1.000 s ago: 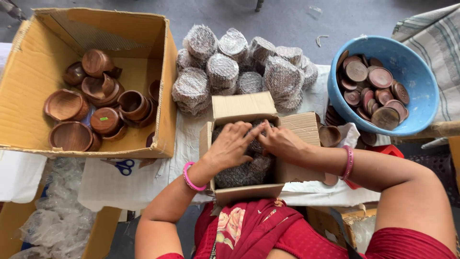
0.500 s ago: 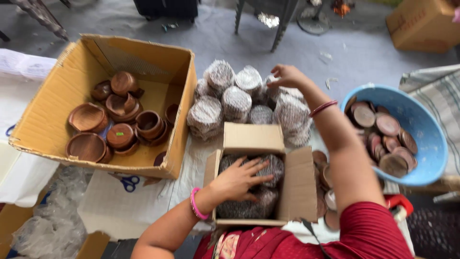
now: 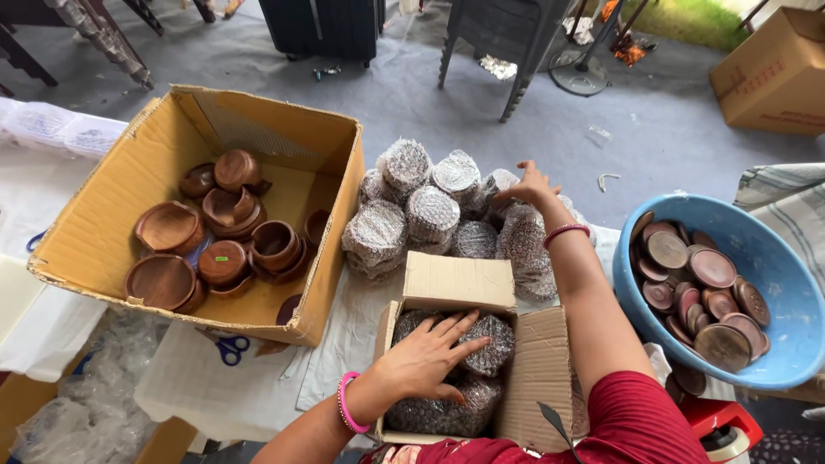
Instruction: The person places bubble-wrapped cylindrical items into a small cardboard box. They then close the box flaps, apply packing tape to seal it, and cut the tape with scissors.
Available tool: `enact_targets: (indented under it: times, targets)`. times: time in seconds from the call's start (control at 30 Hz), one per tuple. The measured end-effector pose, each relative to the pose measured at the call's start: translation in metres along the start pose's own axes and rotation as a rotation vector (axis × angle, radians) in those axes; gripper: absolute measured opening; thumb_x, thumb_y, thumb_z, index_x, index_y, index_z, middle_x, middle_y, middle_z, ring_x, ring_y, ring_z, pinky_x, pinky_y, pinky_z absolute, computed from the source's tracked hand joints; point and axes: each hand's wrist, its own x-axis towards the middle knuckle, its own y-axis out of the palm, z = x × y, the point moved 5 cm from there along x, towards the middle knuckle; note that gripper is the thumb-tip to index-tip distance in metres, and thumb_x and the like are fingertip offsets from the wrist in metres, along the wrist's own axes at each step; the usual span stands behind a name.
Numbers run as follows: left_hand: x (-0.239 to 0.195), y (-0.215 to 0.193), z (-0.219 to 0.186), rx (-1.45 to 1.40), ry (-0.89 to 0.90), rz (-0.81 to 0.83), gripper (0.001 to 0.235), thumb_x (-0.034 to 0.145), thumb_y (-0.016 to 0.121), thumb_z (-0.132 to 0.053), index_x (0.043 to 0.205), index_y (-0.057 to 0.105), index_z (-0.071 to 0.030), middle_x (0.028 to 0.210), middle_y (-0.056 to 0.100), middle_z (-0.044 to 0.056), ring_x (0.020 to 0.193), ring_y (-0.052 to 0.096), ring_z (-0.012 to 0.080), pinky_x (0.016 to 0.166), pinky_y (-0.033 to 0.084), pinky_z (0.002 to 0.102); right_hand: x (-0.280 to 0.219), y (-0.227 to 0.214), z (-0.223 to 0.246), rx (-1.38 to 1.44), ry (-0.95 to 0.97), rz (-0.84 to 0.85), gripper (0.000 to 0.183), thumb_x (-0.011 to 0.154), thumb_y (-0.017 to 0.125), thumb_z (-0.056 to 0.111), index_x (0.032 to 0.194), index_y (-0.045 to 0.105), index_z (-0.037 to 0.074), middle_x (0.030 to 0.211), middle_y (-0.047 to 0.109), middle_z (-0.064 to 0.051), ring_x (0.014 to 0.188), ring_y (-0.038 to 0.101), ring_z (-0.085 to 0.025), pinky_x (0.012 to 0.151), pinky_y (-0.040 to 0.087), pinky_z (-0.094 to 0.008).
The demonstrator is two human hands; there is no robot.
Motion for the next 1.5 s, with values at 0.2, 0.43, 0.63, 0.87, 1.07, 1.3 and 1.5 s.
enact_targets:
  times: [0.2,0.43,0.63,0.87,1.07,1.3,1.5]
  targets:
    - [-0.001,-0.002,-0.001,0.013,-0.003,-0.019,0.108,0.071,0.081,-0.062,0.158,0.036,-0.015,0.165,0.025,0.025,0.144,0.036,0.0387,0.107,0.037,0.05,-0.039,-0.017,0.014,0.338,-0.019,-0.144,0.116,0.049,0.096,0.047,0.148,0.04,0.022,0.138,0.054,-0.013,0.133,0.048,-0.034,0.113,0.033,-0.057]
    - [0.003,-0.002,-0.001,-0.029,-0.009,0.015,0.102,0.071,0.081,-0.055,0.155,0.041,-0.015,0.161,0.035,0.022,0.132,0.047,0.0377,0.103,0.041,0.05,-0.075,-0.069,0.016,1.046,-0.306,-0.187,0.098,0.069,0.097,0.029,0.145,0.036,0.016,0.126,0.054,-0.014,0.118,0.059,-0.028,0.104,0.049,-0.041]
    - [-0.014,-0.028,0.029,-0.11,-0.121,-0.689,0.027,0.097,0.068,-0.015,0.123,0.072,-0.008,0.115,0.078,0.008,0.098,0.071,0.026,0.093,0.054,0.038,-0.296,-0.117,0.102,0.605,-0.732,0.055,0.089,0.07,0.093,0.016,0.141,0.04,0.011,0.13,0.052,-0.011,0.122,0.057,-0.028,0.106,0.054,-0.047]
    - [-0.02,-0.015,0.066,-1.205,-0.246,-0.789,0.045,0.112,0.046,-0.035,0.135,0.063,-0.001,0.11,0.073,0.008,0.105,0.066,0.0148,0.097,0.052,0.03,-0.469,-0.039,0.147,-0.237,-0.97,0.233,0.082,0.056,0.096,0.033,0.122,0.055,0.006,0.125,0.051,-0.018,0.113,0.056,-0.034,0.093,0.052,-0.044]
    - [-0.015,-0.016,0.06,-1.115,-0.196,-0.655,0.047,0.112,0.045,-0.04,0.136,0.065,-0.004,0.112,0.075,0.007,0.108,0.068,0.014,0.099,0.054,0.029,-0.477,0.011,0.127,-0.121,-1.134,0.414,0.088,0.062,0.092,0.028,0.135,0.048,0.005,0.133,0.05,-0.019,0.121,0.053,-0.04,0.1,0.047,-0.045]
    - [-0.004,-0.01,0.061,-0.578,-0.112,-0.292,0.04,0.095,0.056,-0.017,0.135,0.065,-0.014,0.12,0.076,0.008,0.108,0.072,0.0224,0.095,0.055,0.033,-0.471,0.01,0.119,-0.135,-0.978,0.57,0.084,0.068,0.091,0.029,0.138,0.048,0.012,0.13,0.048,-0.015,0.122,0.055,-0.036,0.102,0.048,-0.043]
    - [-0.013,-0.013,0.043,-0.095,0.018,0.072,0.087,0.065,0.087,-0.022,0.144,0.05,-0.017,0.151,0.043,0.022,0.143,0.037,0.0405,0.115,0.03,0.049,-0.45,0.02,0.077,0.244,-0.984,0.556,0.079,0.065,0.091,0.027,0.13,0.049,0.009,0.135,0.045,-0.015,0.131,0.048,-0.033,0.098,0.055,-0.042]
